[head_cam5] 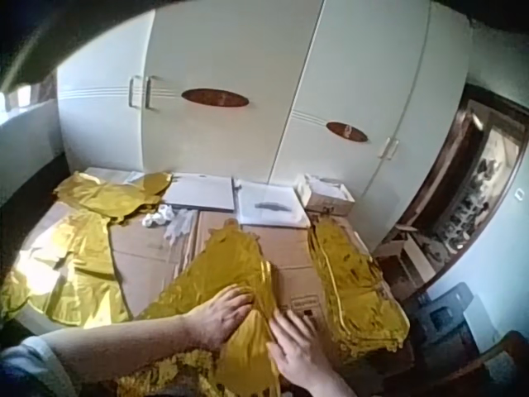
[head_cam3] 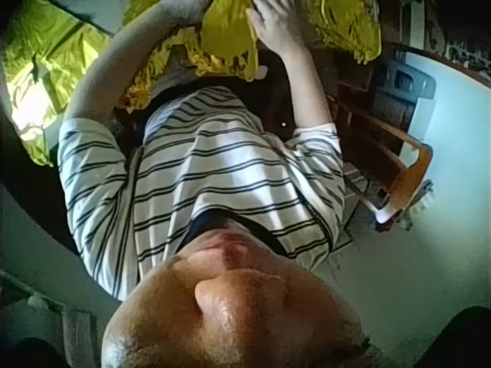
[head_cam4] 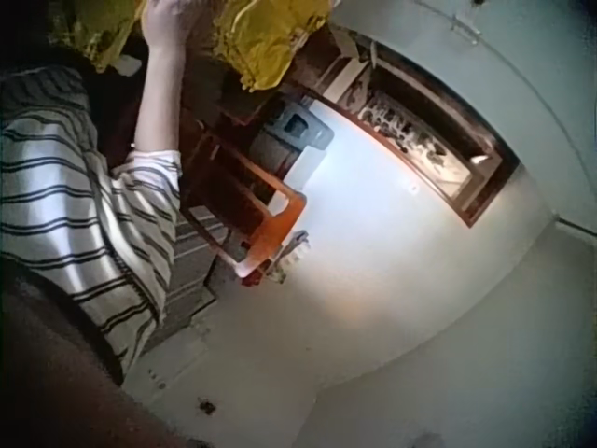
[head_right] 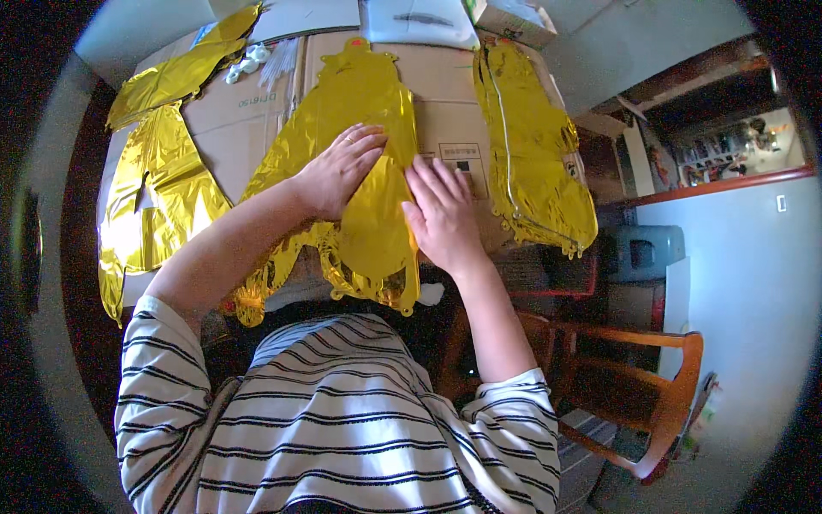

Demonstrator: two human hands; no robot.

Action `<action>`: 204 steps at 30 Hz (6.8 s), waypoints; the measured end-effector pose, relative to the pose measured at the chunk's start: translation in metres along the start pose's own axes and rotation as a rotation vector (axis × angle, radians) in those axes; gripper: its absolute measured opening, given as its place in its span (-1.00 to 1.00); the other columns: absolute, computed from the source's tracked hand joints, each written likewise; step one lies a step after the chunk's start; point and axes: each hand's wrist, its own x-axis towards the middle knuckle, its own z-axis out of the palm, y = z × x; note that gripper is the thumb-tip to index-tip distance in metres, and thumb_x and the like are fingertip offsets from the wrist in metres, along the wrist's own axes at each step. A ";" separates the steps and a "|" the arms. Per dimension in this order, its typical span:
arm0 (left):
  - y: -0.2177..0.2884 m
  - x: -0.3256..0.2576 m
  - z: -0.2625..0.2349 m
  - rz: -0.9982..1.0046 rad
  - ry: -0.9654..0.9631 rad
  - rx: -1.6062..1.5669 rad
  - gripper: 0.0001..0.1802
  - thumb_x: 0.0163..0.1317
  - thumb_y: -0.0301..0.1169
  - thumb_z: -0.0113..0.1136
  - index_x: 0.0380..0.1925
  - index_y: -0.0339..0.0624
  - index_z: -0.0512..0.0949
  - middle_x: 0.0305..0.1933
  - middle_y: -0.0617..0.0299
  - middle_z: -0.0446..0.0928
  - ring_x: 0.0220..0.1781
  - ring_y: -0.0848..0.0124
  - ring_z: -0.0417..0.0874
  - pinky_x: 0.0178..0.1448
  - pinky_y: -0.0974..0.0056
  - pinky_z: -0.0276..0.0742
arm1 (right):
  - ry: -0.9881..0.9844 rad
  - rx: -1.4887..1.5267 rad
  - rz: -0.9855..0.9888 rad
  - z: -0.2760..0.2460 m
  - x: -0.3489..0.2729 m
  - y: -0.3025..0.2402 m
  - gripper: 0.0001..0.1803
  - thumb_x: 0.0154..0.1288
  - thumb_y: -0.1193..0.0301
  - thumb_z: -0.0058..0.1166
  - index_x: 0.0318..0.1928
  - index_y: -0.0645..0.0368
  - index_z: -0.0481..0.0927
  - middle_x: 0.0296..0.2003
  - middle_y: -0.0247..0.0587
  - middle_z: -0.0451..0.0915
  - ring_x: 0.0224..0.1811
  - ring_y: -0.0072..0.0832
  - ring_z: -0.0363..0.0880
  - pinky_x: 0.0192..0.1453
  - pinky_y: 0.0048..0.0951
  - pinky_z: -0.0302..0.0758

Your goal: Folding gold foil balloons and placing them into white envelopes.

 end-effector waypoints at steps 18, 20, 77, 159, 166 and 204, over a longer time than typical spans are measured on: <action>0.000 0.009 -0.015 -0.215 0.240 -0.489 -0.58 0.16 -0.47 0.18 0.04 -0.38 0.52 0.27 -0.14 0.44 0.30 -0.07 0.48 0.42 0.01 0.39 | -0.059 -0.076 -0.051 0.000 0.005 -0.008 -0.44 0.36 0.26 0.10 0.32 0.19 0.44 0.37 -0.05 0.39 0.44 0.03 0.26 0.51 0.09 0.16; 0.001 0.017 -0.025 -0.287 0.302 -0.421 -0.63 0.20 -0.45 0.21 0.02 -0.36 0.55 0.24 -0.10 0.48 0.28 -0.06 0.51 0.40 0.00 0.41 | -0.051 -0.070 -0.053 0.000 0.005 -0.008 -0.43 0.36 0.25 0.11 0.32 0.19 0.44 0.37 -0.06 0.39 0.44 0.04 0.26 0.50 0.09 0.16; -0.048 0.056 0.021 -0.116 0.061 0.069 -0.47 0.35 -0.16 0.18 0.21 -0.25 0.51 0.26 0.02 0.53 0.32 0.07 0.49 0.39 0.04 0.40 | -0.058 -0.014 -0.100 -0.013 0.001 0.023 -0.55 0.39 0.31 0.13 0.24 0.17 0.56 0.36 -0.14 0.43 0.43 -0.11 0.30 0.48 -0.08 0.29; 0.007 0.035 -0.015 0.031 0.041 -0.002 -0.52 0.32 -0.12 0.20 0.10 -0.22 0.58 0.26 0.00 0.53 0.40 0.10 0.43 0.50 -0.08 0.23 | 0.014 -0.074 -0.235 -0.021 -0.025 -0.020 -0.65 0.23 0.38 0.22 0.01 0.25 0.66 -0.06 -0.07 0.62 0.13 -0.15 0.56 0.42 0.03 0.33; -0.012 0.078 0.016 -0.308 -0.163 0.219 -0.31 0.41 0.10 0.01 0.29 -0.24 0.43 0.42 0.00 0.39 0.51 0.13 0.31 0.63 -0.05 0.02 | 0.016 -0.054 -0.235 -0.020 -0.025 -0.020 -0.65 0.22 0.39 0.22 0.01 0.24 0.64 -0.05 -0.06 0.61 0.14 -0.14 0.55 0.42 -0.01 0.34; -0.034 0.033 -0.052 -0.561 0.624 -0.245 -0.56 0.31 -0.20 0.29 0.09 -0.20 0.51 0.20 -0.02 0.48 0.18 0.06 0.59 0.28 0.06 0.52 | -0.007 0.093 -0.211 -0.011 0.019 -0.055 -0.84 0.17 0.45 0.24 -0.22 0.16 0.67 -0.23 -0.20 0.61 -0.09 -0.21 0.57 0.05 -0.19 0.53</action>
